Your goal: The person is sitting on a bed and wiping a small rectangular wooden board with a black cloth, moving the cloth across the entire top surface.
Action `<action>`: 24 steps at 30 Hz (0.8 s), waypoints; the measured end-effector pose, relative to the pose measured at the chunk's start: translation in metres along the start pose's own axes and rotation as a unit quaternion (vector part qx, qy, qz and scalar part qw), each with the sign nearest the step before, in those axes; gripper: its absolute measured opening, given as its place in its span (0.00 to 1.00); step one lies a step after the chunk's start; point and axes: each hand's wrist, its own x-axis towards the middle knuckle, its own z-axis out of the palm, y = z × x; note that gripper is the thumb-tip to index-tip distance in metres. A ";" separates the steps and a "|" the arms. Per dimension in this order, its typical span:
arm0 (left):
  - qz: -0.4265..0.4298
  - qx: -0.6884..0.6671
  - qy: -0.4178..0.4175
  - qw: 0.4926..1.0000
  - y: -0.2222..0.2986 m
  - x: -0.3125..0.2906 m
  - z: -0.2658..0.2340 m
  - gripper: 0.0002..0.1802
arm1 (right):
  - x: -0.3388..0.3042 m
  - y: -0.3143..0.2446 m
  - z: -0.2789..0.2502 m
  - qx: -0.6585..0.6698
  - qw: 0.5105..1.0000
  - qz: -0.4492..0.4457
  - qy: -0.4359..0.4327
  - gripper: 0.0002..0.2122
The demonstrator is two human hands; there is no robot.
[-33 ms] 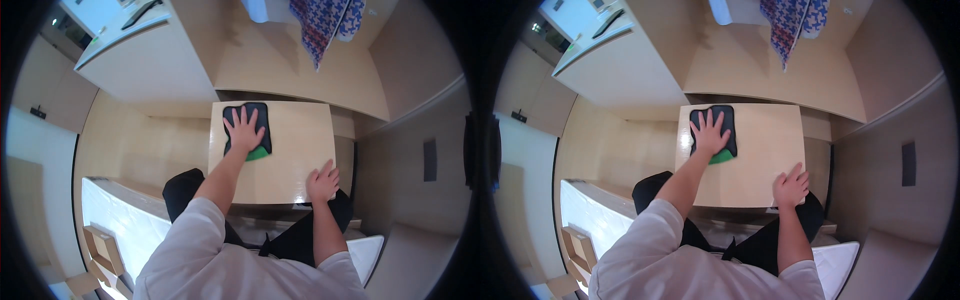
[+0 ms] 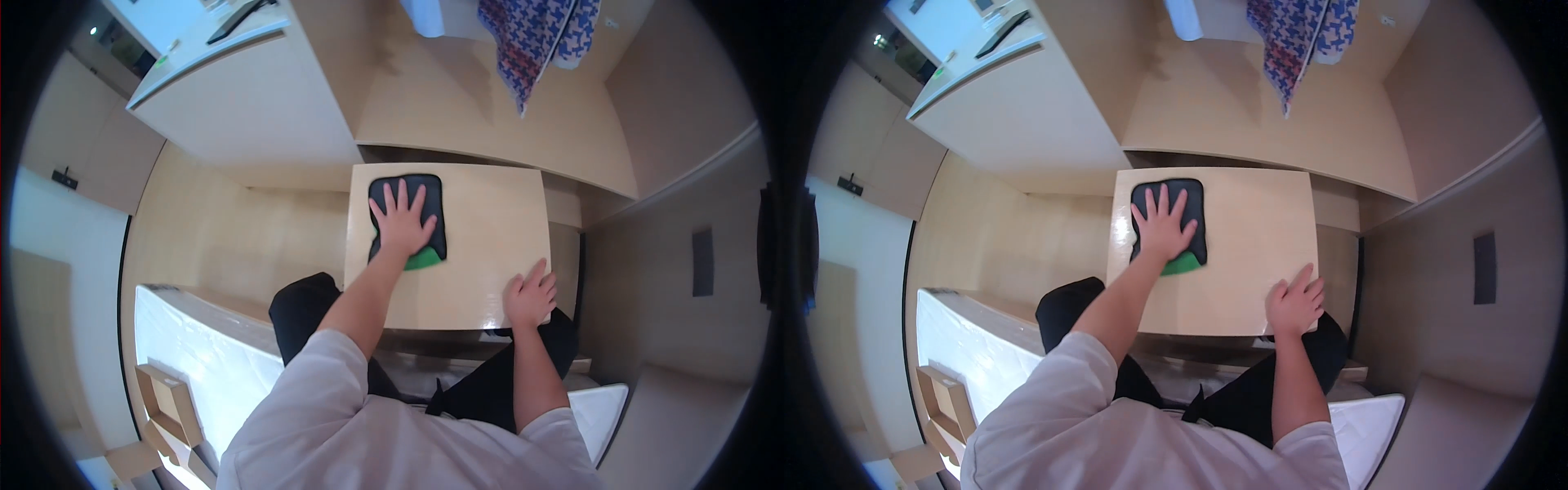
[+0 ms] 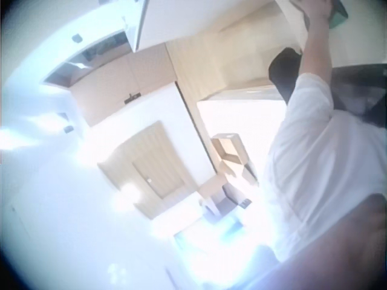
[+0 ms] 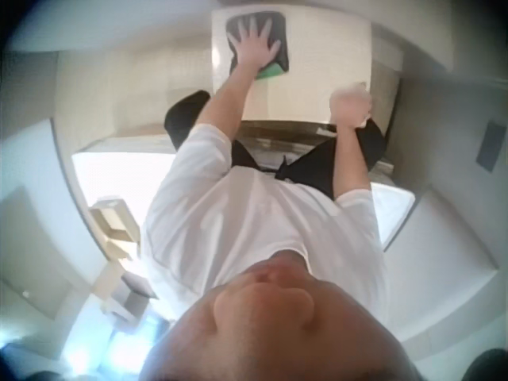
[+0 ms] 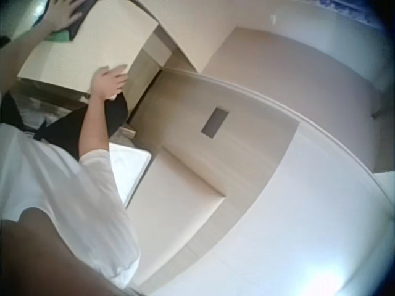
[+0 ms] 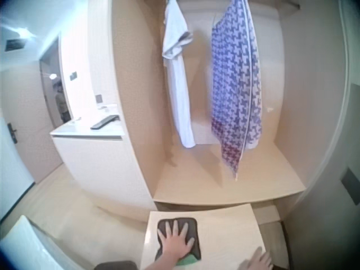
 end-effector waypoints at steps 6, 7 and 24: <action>0.012 -0.038 0.018 0.999 -0.010 -0.167 -0.014 0.46 | 0.006 -0.012 -0.020 0.009 0.999 0.012 -0.046 0.37; -0.001 -0.036 0.001 0.999 -0.012 -0.190 -0.020 0.46 | 0.002 -0.020 -0.028 0.011 0.996 0.038 -0.075 0.37; -0.130 0.023 0.013 0.991 -0.061 0.002 -0.012 0.47 | 0.001 -0.003 0.003 -0.017 1.000 0.009 0.011 0.39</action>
